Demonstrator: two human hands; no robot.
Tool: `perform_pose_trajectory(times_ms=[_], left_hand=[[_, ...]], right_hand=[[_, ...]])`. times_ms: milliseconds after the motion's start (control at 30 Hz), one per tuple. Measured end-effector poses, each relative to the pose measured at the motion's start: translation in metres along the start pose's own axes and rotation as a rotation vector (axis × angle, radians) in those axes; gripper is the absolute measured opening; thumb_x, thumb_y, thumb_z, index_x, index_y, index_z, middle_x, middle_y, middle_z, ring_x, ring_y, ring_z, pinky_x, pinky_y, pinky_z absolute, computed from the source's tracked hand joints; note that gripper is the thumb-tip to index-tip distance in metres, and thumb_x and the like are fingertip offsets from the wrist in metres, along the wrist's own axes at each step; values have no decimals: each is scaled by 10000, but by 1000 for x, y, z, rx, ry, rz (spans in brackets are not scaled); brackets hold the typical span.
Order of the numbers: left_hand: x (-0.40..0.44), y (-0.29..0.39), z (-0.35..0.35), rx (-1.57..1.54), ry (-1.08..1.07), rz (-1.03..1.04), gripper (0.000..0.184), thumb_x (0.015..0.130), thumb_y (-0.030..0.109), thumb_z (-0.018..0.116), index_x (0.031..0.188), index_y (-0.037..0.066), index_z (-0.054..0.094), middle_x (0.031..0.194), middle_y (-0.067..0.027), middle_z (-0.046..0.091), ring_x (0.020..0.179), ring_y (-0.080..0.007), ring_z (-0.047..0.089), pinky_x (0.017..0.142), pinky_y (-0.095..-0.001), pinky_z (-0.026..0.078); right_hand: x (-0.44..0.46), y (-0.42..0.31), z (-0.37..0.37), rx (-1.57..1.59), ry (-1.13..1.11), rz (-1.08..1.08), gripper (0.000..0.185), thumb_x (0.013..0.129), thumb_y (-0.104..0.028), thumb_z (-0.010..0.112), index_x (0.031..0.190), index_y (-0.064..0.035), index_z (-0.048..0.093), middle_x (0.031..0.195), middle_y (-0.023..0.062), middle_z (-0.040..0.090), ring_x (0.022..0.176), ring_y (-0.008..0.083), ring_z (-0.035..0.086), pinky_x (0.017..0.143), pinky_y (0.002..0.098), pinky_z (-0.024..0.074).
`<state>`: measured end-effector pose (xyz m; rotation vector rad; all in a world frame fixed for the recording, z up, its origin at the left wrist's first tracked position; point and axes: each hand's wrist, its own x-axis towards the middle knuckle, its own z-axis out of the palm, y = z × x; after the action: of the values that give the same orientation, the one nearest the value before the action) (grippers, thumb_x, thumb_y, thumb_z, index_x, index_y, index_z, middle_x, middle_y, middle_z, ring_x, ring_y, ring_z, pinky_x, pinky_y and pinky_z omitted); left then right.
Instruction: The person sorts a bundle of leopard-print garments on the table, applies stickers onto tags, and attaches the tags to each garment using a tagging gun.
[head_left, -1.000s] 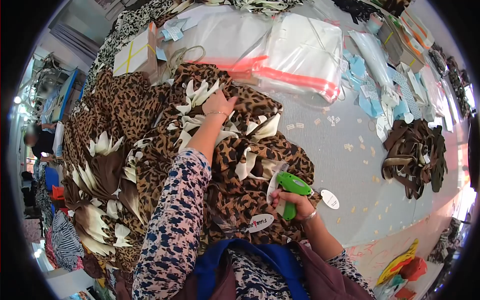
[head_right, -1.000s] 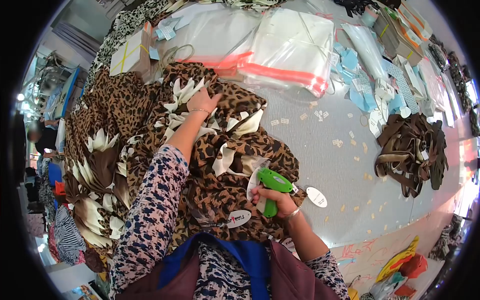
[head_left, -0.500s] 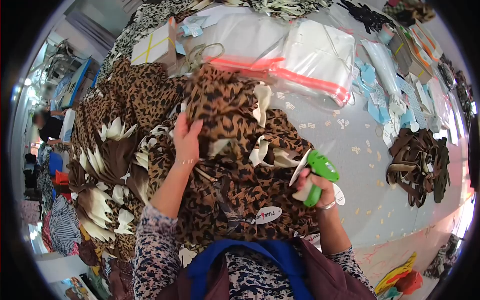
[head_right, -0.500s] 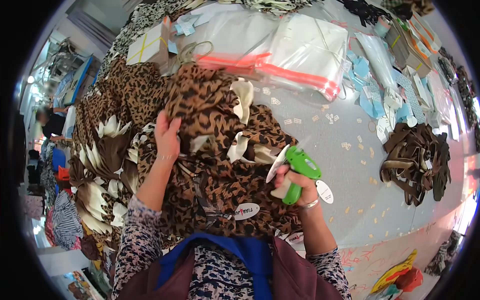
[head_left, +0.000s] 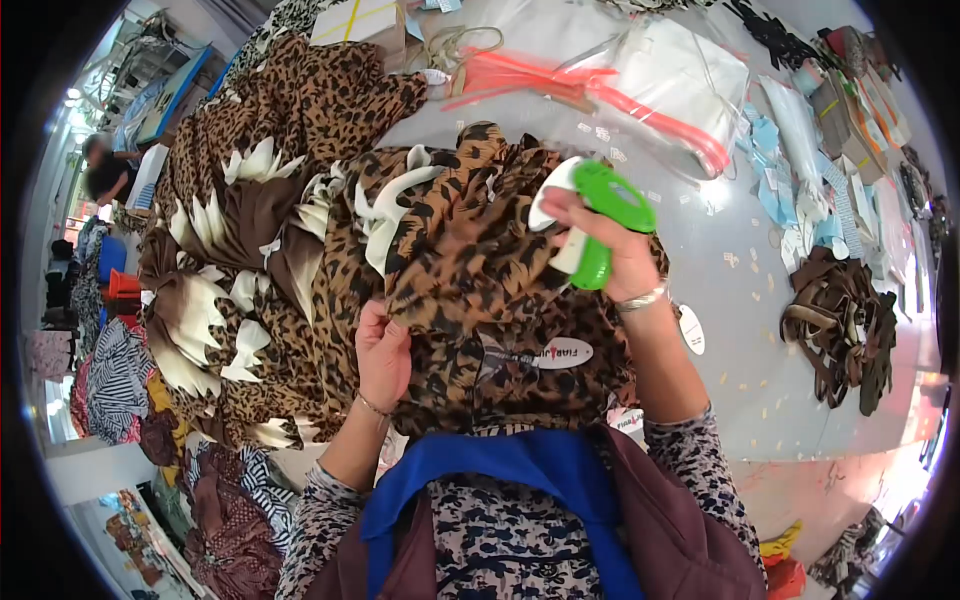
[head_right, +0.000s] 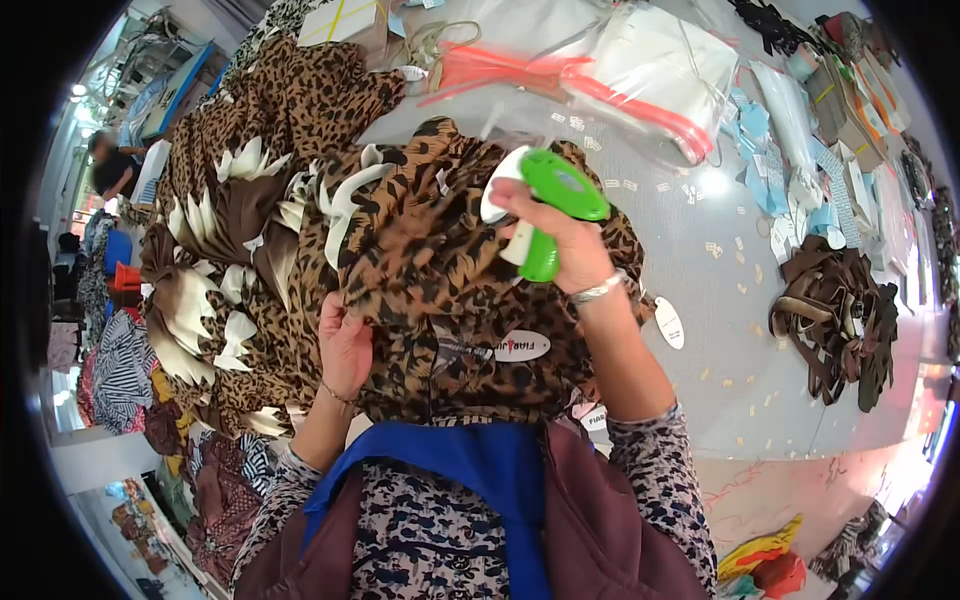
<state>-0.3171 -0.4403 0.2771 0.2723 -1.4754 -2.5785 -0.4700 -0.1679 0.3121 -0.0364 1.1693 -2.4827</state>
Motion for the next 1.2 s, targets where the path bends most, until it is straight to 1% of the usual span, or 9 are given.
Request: perform_pose_trajectory(times_ms=[133, 300, 467, 633, 733, 867, 900, 1033, 1200], left_hand=[[-18, -7, -10, 329, -29, 71, 60, 910, 46, 590, 917, 42, 530, 997, -18, 618, 876, -102, 569, 816, -243, 445], [-23, 4, 1, 1154, -183, 484, 141, 697, -22, 634, 799, 10, 542, 827, -134, 555, 757, -335, 538, 682, -345, 458], [-23, 4, 17, 1373, -402, 730, 168, 635, -51, 617, 769, 38, 569, 825, -96, 576, 774, -303, 560, 647, -373, 475], [-31, -5, 33, 1532, -546, 756, 176, 620, -41, 587, 769, 51, 573, 800, -66, 558, 774, -255, 556, 684, -352, 485], [-32, -12, 35, 1615, -575, 760, 175, 633, -26, 576, 786, 59, 574, 823, -58, 565, 817, -243, 561, 714, -343, 486], [-31, -10, 35, 1673, -594, 757, 145, 642, 6, 584, 772, 67, 566, 799, -53, 544, 813, -232, 552, 693, -342, 479], [-31, -10, 36, 1700, -615, 754, 132, 645, 23, 595, 765, 70, 568, 791, -54, 541, 807, -233, 553, 683, -341, 478], [-24, 7, 46, 1722, -716, 693, 96, 655, 92, 634, 729, 74, 576, 753, -61, 531, 763, -242, 558, 644, -340, 475], [-9, 48, 81, 1651, -740, 551, 56, 684, 79, 628, 708, 53, 584, 708, -86, 574, 690, -258, 587, 588, -364, 478]], right_hand=[[1, 42, 3, -64, 117, 67, 382, 806, -159, 720, 1146, -59, 578, 1037, 66, 650, 904, 164, 649, 654, 278, 523], [8, 45, 15, -180, 177, 30, 298, 814, -219, 729, 1041, -74, 602, 883, 11, 622, 749, 108, 599, 601, 254, 494], [31, 62, 25, -401, 219, -199, 441, 731, -275, 811, 968, 19, 584, 825, 27, 607, 704, 98, 562, 624, 241, 470], [28, 61, 40, -858, 342, -279, 840, 575, -410, 859, 1145, 76, 478, 970, 164, 633, 892, 240, 612, 819, 333, 481], [35, 78, 33, -1014, 318, -187, 659, 648, -247, 804, 1170, 39, 521, 982, 129, 637, 899, 199, 605, 833, 323, 470], [34, 89, 20, -575, 205, -226, 595, 648, -135, 741, 1165, 29, 497, 905, 98, 630, 794, 224, 610, 743, 320, 494], [30, 84, 17, -410, 136, -123, 407, 701, -28, 690, 1093, 2, 585, 872, 52, 634, 742, 170, 609, 689, 288, 487], [5, 65, 0, -45, 25, 11, 326, 753, -31, 685, 1064, -33, 584, 811, 40, 619, 673, 139, 597, 599, 286, 488], [-31, 69, -19, 76, -76, 47, 358, 760, -11, 671, 1102, -24, 569, 830, 73, 625, 701, 175, 627, 637, 318, 526]])
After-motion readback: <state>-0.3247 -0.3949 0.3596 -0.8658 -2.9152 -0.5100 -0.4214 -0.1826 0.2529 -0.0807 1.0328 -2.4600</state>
